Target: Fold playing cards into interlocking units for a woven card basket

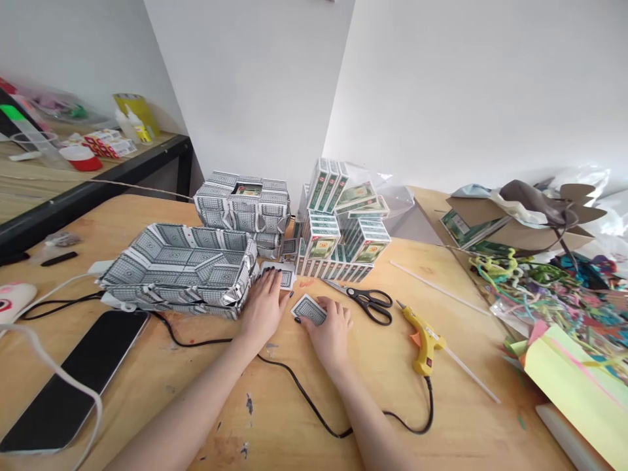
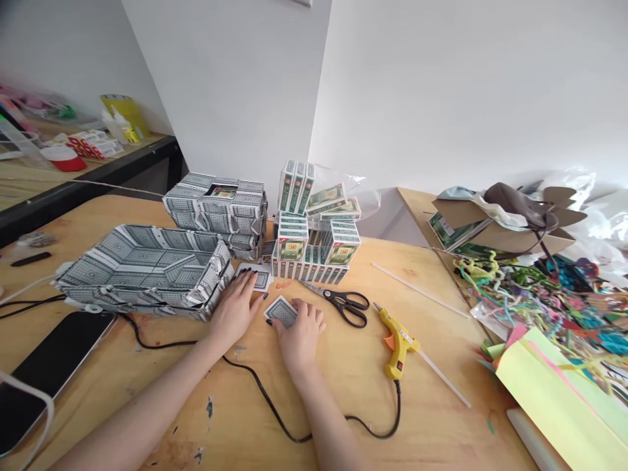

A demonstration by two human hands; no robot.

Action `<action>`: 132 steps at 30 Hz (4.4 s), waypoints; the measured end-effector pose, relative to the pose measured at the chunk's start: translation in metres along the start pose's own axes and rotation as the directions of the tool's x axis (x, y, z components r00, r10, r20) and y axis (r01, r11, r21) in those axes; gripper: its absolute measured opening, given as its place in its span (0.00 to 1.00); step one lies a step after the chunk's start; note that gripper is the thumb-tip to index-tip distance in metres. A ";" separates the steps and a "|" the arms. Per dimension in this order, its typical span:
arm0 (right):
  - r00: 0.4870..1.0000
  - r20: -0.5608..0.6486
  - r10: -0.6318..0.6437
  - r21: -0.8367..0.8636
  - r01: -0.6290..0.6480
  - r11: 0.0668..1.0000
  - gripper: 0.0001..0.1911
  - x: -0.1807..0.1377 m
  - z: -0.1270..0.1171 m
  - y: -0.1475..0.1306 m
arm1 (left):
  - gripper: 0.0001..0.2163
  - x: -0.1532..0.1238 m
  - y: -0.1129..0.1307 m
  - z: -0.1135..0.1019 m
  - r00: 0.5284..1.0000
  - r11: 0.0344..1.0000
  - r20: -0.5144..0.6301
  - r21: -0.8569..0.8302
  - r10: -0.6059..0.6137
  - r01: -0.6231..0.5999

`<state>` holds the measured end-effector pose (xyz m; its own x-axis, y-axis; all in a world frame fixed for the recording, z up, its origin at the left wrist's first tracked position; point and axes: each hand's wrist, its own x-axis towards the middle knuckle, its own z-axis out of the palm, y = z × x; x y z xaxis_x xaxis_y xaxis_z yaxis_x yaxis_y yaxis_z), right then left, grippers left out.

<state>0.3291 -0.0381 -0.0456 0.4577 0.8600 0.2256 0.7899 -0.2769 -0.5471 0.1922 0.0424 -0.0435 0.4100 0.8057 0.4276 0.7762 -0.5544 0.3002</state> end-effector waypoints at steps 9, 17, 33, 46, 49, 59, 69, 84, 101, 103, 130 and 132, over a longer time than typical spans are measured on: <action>0.991 0.084 0.107 0.473 -0.135 0.871 0.08 -0.003 -0.002 -0.004 | 0.11 0.001 -0.005 -0.005 0.999 0.999 0.007 -0.027 0.038 -0.038; 0.966 0.064 0.252 0.877 -0.175 0.448 0.11 -0.002 0.005 -0.005 | 0.11 -0.002 0.001 -0.007 0.999 0.997 -0.036 0.078 -0.022 0.025; 0.956 0.085 0.280 0.908 -0.190 0.373 0.10 0.002 -0.004 -0.007 | 0.13 -0.007 0.010 -0.013 0.975 0.821 0.041 -0.532 -0.218 0.206; 0.955 -0.123 -0.268 0.534 0.292 0.794 0.10 -0.006 -0.010 -0.010 | 0.21 -0.007 0.022 -0.021 0.864 0.199 0.476 -0.842 -0.164 0.502; 0.944 -0.143 -0.296 0.504 0.327 0.799 0.10 -0.007 -0.012 -0.012 | 0.17 -0.005 0.021 -0.018 0.855 0.291 0.454 -0.807 -0.253 0.514; 0.978 0.200 0.055 0.794 -0.194 0.576 0.12 0.005 -0.002 0.001 | 0.15 -0.005 0.020 -0.012 0.830 0.222 0.520 -0.801 -0.202 0.556; 0.972 0.193 0.132 0.822 -0.233 0.520 0.12 0.004 -0.006 -0.003 | 0.18 -0.003 0.013 -0.008 0.790 0.068 0.595 -0.791 -0.151 0.608; 0.976 0.168 0.137 0.799 -0.217 0.562 0.13 0.004 -0.004 -0.004 | 0.14 -0.001 0.018 -0.012 0.813 0.142 0.557 -0.802 -0.172 0.580; 0.953 0.255 0.166 0.773 -0.304 0.557 0.13 0.005 -0.003 0.001 | 0.17 -0.002 0.021 -0.014 0.805 0.092 0.558 -0.808 -0.200 0.582; 0.949 0.265 0.174 0.772 -0.316 0.551 0.13 0.005 -0.003 0.002 | 0.17 -0.002 0.021 -0.014 0.804 0.075 0.563 -0.808 -0.194 0.584; 0.896 0.422 0.137 0.756 -0.431 0.492 0.14 0.017 -0.007 0.010 | 0.14 -0.002 0.018 -0.013 0.803 0.042 0.580 -0.806 -0.137 0.590; 0.894 0.426 0.137 0.761 -0.437 0.480 0.14 0.017 -0.007 0.011 | 0.13 -0.002 0.017 -0.012 0.808 0.046 0.575 -0.810 -0.128 0.584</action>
<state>0.3484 -0.0297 -0.0419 0.3438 0.9136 -0.2172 -0.1311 -0.1823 -0.9745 0.1984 0.0290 -0.0292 0.5075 0.8419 -0.1835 -0.1125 0.2758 0.9546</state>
